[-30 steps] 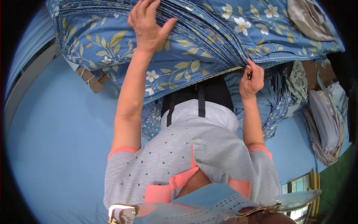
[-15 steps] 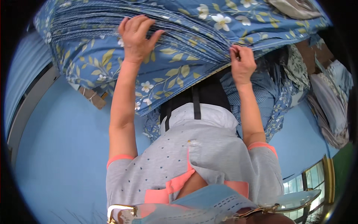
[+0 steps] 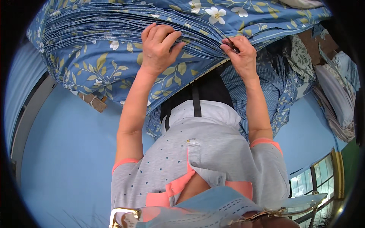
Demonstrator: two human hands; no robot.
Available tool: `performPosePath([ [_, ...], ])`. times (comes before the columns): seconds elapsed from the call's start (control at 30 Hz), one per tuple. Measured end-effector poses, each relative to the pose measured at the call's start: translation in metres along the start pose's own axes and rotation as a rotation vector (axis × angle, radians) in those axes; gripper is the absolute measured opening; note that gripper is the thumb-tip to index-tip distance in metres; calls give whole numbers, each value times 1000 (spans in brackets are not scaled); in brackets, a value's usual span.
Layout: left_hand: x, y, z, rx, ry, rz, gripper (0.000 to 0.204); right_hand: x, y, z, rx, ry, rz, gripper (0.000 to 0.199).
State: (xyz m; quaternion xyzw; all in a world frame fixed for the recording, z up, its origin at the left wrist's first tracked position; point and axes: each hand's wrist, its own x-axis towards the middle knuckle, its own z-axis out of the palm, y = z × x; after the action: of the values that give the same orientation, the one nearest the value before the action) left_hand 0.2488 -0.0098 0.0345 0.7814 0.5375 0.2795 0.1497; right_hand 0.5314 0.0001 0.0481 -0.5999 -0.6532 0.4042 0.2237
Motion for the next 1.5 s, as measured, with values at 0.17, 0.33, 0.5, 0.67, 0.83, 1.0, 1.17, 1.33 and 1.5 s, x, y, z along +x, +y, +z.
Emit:
performPosePath([
  [0.17, 10, 17, 10, -80, 19, 44, 30, 3, 3, 1, -31, -39, -7, 14],
  [0.33, 29, 37, 32, -142, 58, 104, 29, -6, 12, -3, 24, -5, 28, 13],
  [0.5, 26, 53, 52, -163, 17, 112, 23, -20, 20, -4, 309, 77, 205, 9],
  [0.67, 19, 64, 65, -167, 36, 70, 19, -15, 9, -5, 185, 88, 137, 10],
  [0.83, 11, 70, 70, -152, 114, 14, 16, -37, 13, -26, 130, 56, 121, 10],
  [1.0, 9, 68, 71, -159, 110, 22, 17, -55, 0, -43, 87, -138, 102, 17],
  [1.17, 10, 69, 71, -180, 98, 24, 18, -10, 3, -13, -94, 1, -133, 21],
  [1.33, 7, 67, 72, -193, 95, 1, 19, -8, 2, -8, -221, -47, -204, 19],
  [1.5, 7, 66, 74, -210, 100, 5, 20, -12, 8, -8, -178, -3, -174, 15],
])
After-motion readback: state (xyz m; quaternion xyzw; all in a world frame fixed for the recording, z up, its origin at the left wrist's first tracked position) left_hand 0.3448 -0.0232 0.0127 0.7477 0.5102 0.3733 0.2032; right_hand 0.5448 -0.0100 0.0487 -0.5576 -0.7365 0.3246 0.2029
